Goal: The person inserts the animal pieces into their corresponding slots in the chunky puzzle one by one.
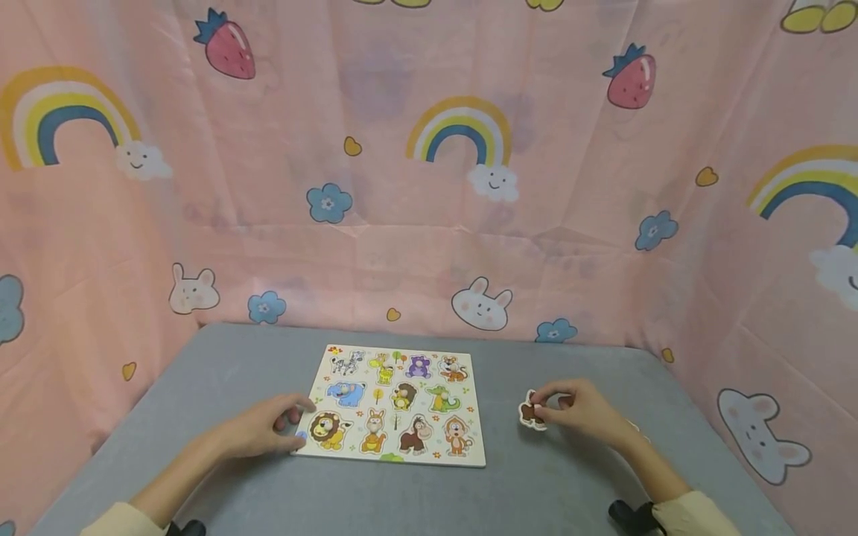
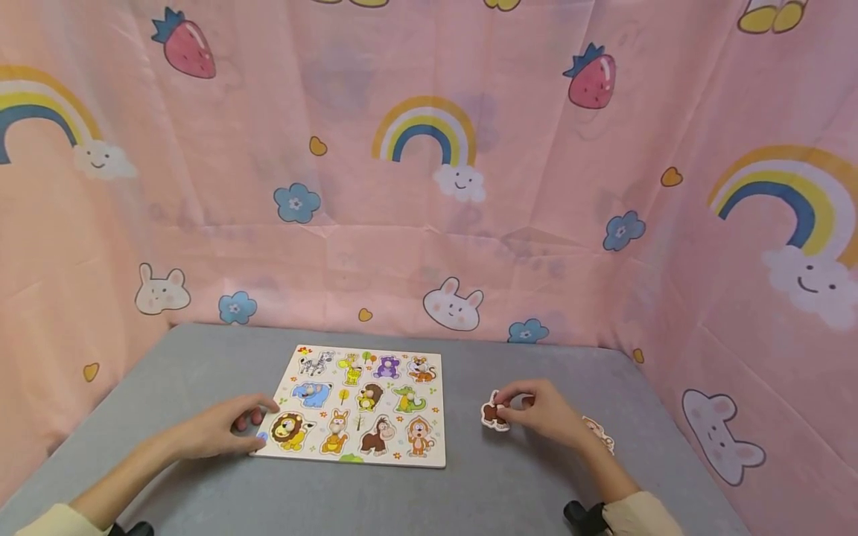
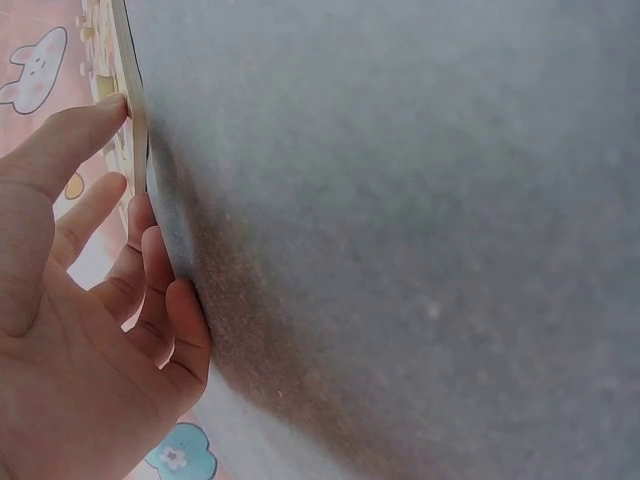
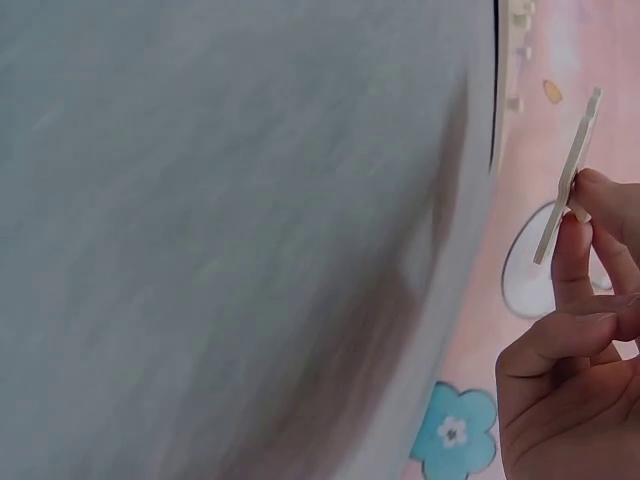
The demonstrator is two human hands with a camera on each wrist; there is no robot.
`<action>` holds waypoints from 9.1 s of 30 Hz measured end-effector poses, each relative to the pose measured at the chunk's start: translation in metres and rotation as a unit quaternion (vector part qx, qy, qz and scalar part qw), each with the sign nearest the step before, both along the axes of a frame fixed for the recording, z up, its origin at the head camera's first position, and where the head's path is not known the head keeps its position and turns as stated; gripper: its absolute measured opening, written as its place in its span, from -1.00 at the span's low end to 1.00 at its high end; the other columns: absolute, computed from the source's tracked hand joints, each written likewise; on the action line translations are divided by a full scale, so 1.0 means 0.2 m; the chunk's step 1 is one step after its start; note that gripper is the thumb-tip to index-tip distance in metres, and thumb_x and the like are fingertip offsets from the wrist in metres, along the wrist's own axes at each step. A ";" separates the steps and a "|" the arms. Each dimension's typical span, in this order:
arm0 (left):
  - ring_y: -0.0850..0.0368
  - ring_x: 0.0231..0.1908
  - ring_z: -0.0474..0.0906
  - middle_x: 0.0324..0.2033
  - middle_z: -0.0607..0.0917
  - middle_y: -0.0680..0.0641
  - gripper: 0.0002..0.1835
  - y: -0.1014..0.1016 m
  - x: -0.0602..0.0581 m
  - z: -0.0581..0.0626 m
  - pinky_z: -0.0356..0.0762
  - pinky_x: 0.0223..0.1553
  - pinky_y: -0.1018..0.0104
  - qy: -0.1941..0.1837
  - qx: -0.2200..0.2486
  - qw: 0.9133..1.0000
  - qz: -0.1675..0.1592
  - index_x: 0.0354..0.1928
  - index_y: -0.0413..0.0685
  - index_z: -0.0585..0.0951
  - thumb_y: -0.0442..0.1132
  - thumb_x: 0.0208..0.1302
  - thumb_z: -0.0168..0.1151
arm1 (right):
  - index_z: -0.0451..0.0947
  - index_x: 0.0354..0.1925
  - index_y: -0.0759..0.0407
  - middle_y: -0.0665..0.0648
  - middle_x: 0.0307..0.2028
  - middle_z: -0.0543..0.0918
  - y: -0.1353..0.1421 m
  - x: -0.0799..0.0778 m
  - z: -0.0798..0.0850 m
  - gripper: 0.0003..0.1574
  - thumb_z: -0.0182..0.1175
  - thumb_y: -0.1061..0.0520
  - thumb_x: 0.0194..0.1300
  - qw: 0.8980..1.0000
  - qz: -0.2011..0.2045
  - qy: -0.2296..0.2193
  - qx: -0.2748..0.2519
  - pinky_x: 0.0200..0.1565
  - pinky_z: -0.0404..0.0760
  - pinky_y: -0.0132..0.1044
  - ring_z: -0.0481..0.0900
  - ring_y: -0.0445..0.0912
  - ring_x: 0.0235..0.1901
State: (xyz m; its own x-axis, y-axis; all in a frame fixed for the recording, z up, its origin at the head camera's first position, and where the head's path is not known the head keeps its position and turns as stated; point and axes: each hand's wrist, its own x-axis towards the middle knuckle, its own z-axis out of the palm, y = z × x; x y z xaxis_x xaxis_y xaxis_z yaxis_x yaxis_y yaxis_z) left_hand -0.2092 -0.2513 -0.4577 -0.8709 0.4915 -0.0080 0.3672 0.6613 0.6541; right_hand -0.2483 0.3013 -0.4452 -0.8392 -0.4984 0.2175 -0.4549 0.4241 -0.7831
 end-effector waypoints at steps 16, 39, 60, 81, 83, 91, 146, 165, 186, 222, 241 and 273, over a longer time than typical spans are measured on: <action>0.16 -0.31 0.36 -0.24 0.47 0.03 -0.46 0.00 0.00 0.00 0.37 -0.26 0.26 0.004 0.012 1.000 -0.004 0.15 -0.15 0.53 -0.15 0.18 0.50 | 0.74 -0.19 0.16 0.13 -0.28 0.72 -0.21 -0.09 0.02 -0.89 0.43 0.21 0.28 1.000 0.000 0.014 -0.015 -0.61 0.23 -0.36 0.16 -0.28 -0.67; 0.18 -0.32 0.35 -0.24 0.47 0.02 -0.46 -0.01 0.01 -0.01 0.35 -0.27 0.26 0.005 0.013 1.000 -0.006 0.15 -0.15 0.54 -0.14 0.18 0.51 | 0.76 -0.20 0.13 0.03 -0.26 0.72 -0.55 -0.15 0.04 -0.90 0.42 0.23 0.28 1.000 0.022 0.004 -0.008 -0.51 0.24 -0.36 0.16 -0.22 -0.63; 0.14 -0.32 0.35 -0.24 0.46 0.00 -0.48 0.01 0.00 0.00 0.34 -0.27 0.27 -0.003 0.019 1.000 -0.002 0.13 -0.14 0.54 -0.17 0.17 0.51 | 0.77 -0.19 0.17 0.03 -0.22 0.72 -0.74 -0.18 0.01 -0.88 0.43 0.22 0.28 0.997 0.074 0.013 -0.034 -0.40 0.33 -0.38 0.40 -0.01 -0.39; 0.14 -0.31 0.36 -0.23 0.46 -0.01 -0.48 0.01 0.00 0.00 0.35 -0.26 0.26 -0.001 0.023 1.000 -0.004 0.13 -0.15 0.54 -0.17 0.17 0.51 | 0.75 -0.20 0.22 0.10 -0.23 0.73 -0.87 -0.12 -0.06 -0.90 0.40 0.27 0.28 0.991 0.105 -0.061 -0.058 -0.29 0.56 -0.34 0.61 -0.01 -0.26; 0.14 -0.31 0.36 -0.23 0.47 -0.01 -0.48 0.01 0.00 0.00 0.35 -0.26 0.27 0.000 0.022 1.000 -0.003 0.12 -0.14 0.54 -0.17 0.17 0.51 | 0.75 -0.20 0.22 0.08 -0.24 0.73 -0.88 -0.11 -0.06 -0.91 0.39 0.27 0.29 0.991 0.102 -0.066 -0.059 -0.24 0.58 -0.31 0.62 -0.02 -0.22; 0.15 -0.31 0.36 -0.24 0.47 0.01 -0.47 0.00 -0.01 -0.01 0.36 -0.26 0.26 0.003 0.020 1.000 -0.004 0.13 -0.13 0.54 -0.15 0.16 0.52 | 0.75 -0.22 0.24 0.10 -0.21 0.72 -0.90 -0.04 -0.05 -0.92 0.40 0.28 0.28 0.992 0.071 -0.078 -0.063 -0.22 0.58 -0.26 0.61 -0.02 -0.18; 0.13 -0.31 0.36 -0.24 0.46 0.01 -0.49 0.01 0.01 0.00 0.35 -0.27 0.26 -0.001 0.021 1.000 0.001 0.13 -0.13 0.55 -0.17 0.17 0.51 | 0.75 -0.34 0.25 0.08 -0.32 0.72 -0.92 0.08 -0.06 -0.95 0.45 0.33 0.18 0.995 0.049 -0.086 -0.009 -0.32 0.45 -0.33 0.52 -0.07 -0.29; 0.14 -0.32 0.36 -0.25 0.46 0.01 -0.49 0.00 0.01 0.00 0.34 -0.27 0.27 0.003 0.031 1.000 -0.004 0.13 -0.15 0.54 -0.18 0.20 0.49 | 0.74 -0.38 0.25 0.00 -0.39 0.69 -0.95 0.06 -0.06 -0.94 0.45 0.35 0.17 0.995 0.048 -0.086 0.013 -0.34 0.45 -0.31 0.51 -0.11 -0.35; 0.18 -0.33 0.36 -0.26 0.46 0.03 -0.51 0.00 0.00 -0.01 0.34 -0.27 0.27 0.006 0.023 1.000 -0.008 0.11 -0.13 0.54 -0.15 0.20 0.49 | 0.74 -0.40 0.24 -0.02 -0.42 0.67 -0.95 0.07 -0.03 -0.95 0.44 0.34 0.16 0.995 0.040 -0.076 0.048 -0.43 0.45 -0.33 0.51 -0.12 -0.40; 0.20 -0.34 0.36 -0.27 0.46 0.04 -0.51 0.00 -0.01 -0.01 0.34 -0.27 0.27 0.010 0.023 1.000 -0.010 0.11 -0.11 0.54 -0.15 0.19 0.49 | 0.68 -0.01 0.30 0.24 -0.10 0.67 -0.79 0.00 -0.02 -0.65 0.43 0.19 0.26 0.988 0.110 -0.099 -0.042 -0.20 0.63 -0.22 0.63 0.09 -0.19; 0.17 -0.33 0.36 -0.26 0.47 0.03 -0.50 0.00 0.00 -0.01 0.34 -0.27 0.27 0.010 0.021 1.000 -0.004 0.11 -0.10 0.54 -0.15 0.18 0.51 | 0.62 0.13 0.19 0.31 0.03 0.63 -0.36 -0.07 0.12 -0.58 0.40 0.17 0.32 0.993 0.038 -0.094 -0.063 -0.52 0.41 -0.30 0.48 -0.02 -0.55; 0.16 -0.32 0.36 -0.25 0.46 0.02 -0.50 0.00 0.01 0.00 0.35 -0.26 0.27 0.008 0.025 1.000 -0.012 0.11 -0.14 0.54 -0.15 0.20 0.49 | 0.44 0.34 0.17 -0.01 0.10 0.61 0.49 -0.04 0.14 -0.47 0.22 0.08 0.49 0.987 -0.160 -0.023 -0.017 -0.28 0.53 -0.08 0.55 -0.18 -0.02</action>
State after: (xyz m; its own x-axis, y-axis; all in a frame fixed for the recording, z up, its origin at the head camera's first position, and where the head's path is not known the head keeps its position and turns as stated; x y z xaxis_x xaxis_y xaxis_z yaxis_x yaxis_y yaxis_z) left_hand -0.2082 -0.2511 -0.4567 -0.8591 0.5108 0.0317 0.3933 0.6192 0.6797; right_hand -0.2564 0.4002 -0.4176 -0.9615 -0.2003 0.1883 -0.2667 0.5135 -0.8156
